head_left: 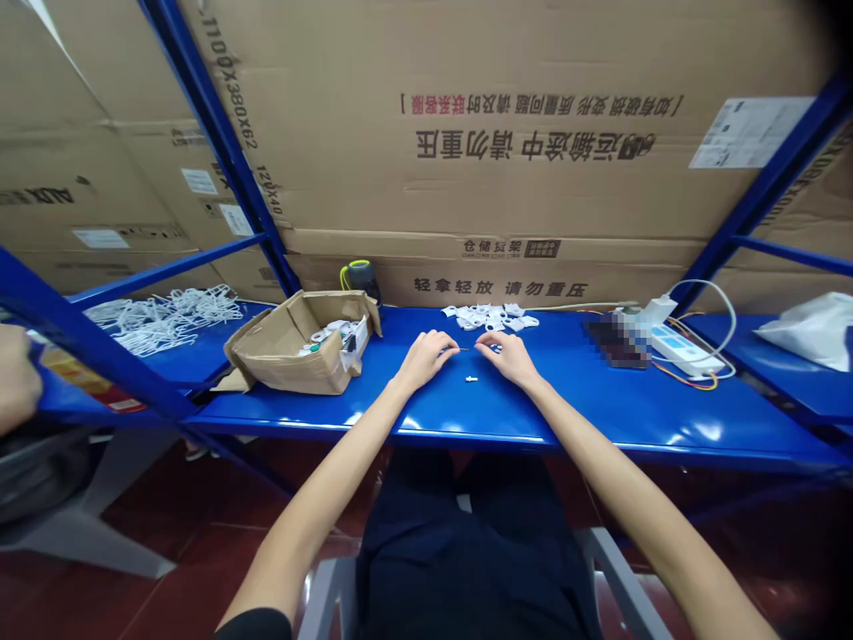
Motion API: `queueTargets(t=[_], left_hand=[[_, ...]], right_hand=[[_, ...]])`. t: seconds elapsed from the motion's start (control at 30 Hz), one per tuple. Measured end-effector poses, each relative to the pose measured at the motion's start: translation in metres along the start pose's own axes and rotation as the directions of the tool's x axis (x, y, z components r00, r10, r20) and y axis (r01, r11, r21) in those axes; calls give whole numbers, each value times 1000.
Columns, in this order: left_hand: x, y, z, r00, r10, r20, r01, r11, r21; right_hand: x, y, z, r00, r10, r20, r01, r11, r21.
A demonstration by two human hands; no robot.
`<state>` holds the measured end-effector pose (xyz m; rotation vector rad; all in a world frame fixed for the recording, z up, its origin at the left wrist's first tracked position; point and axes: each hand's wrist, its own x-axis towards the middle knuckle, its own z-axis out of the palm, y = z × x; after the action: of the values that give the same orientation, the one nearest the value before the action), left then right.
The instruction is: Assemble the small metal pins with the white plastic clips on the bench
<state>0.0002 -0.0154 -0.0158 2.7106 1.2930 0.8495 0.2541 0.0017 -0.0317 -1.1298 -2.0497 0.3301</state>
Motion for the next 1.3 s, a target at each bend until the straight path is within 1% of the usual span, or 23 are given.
queueTargets(t=[0.07,0.17,0.37,0.47,0.67,0.83,1.03,1.17,1.3], left_hand=[[0,1,-1,1000,6,-10,-6,1000,0],[0,3,-2,1000,11,-21,-11,1000,9],[-1,4,-1,999,23,-34,-22,999,32],[-2,5,-2,999,26,-39,-24,999,38],[-1,7,-2,998,50,-24,-48,996,69],[-1,7,1,998,67,-5,-66,990,126],[0,6,4,994,106,-7,-102,970,219],[0,7,4,993,118,-15,-110,957,268],[0,7,4,988,154,-30,-134,928,347]], right_hand=[[0,0,0,1000,18,-17,-17,995,102],[1,0,0,998,48,-41,-40,984,176],[0,-1,3,996,91,-18,-85,974,211],[0,0,4,994,108,-16,-100,959,264],[-1,-3,5,989,146,27,-146,917,371],[-1,-3,6,987,155,44,-159,904,396],[0,3,7,983,147,108,-179,886,428],[0,4,8,988,132,82,-154,912,379],[-1,3,7,995,86,59,-98,960,264]])
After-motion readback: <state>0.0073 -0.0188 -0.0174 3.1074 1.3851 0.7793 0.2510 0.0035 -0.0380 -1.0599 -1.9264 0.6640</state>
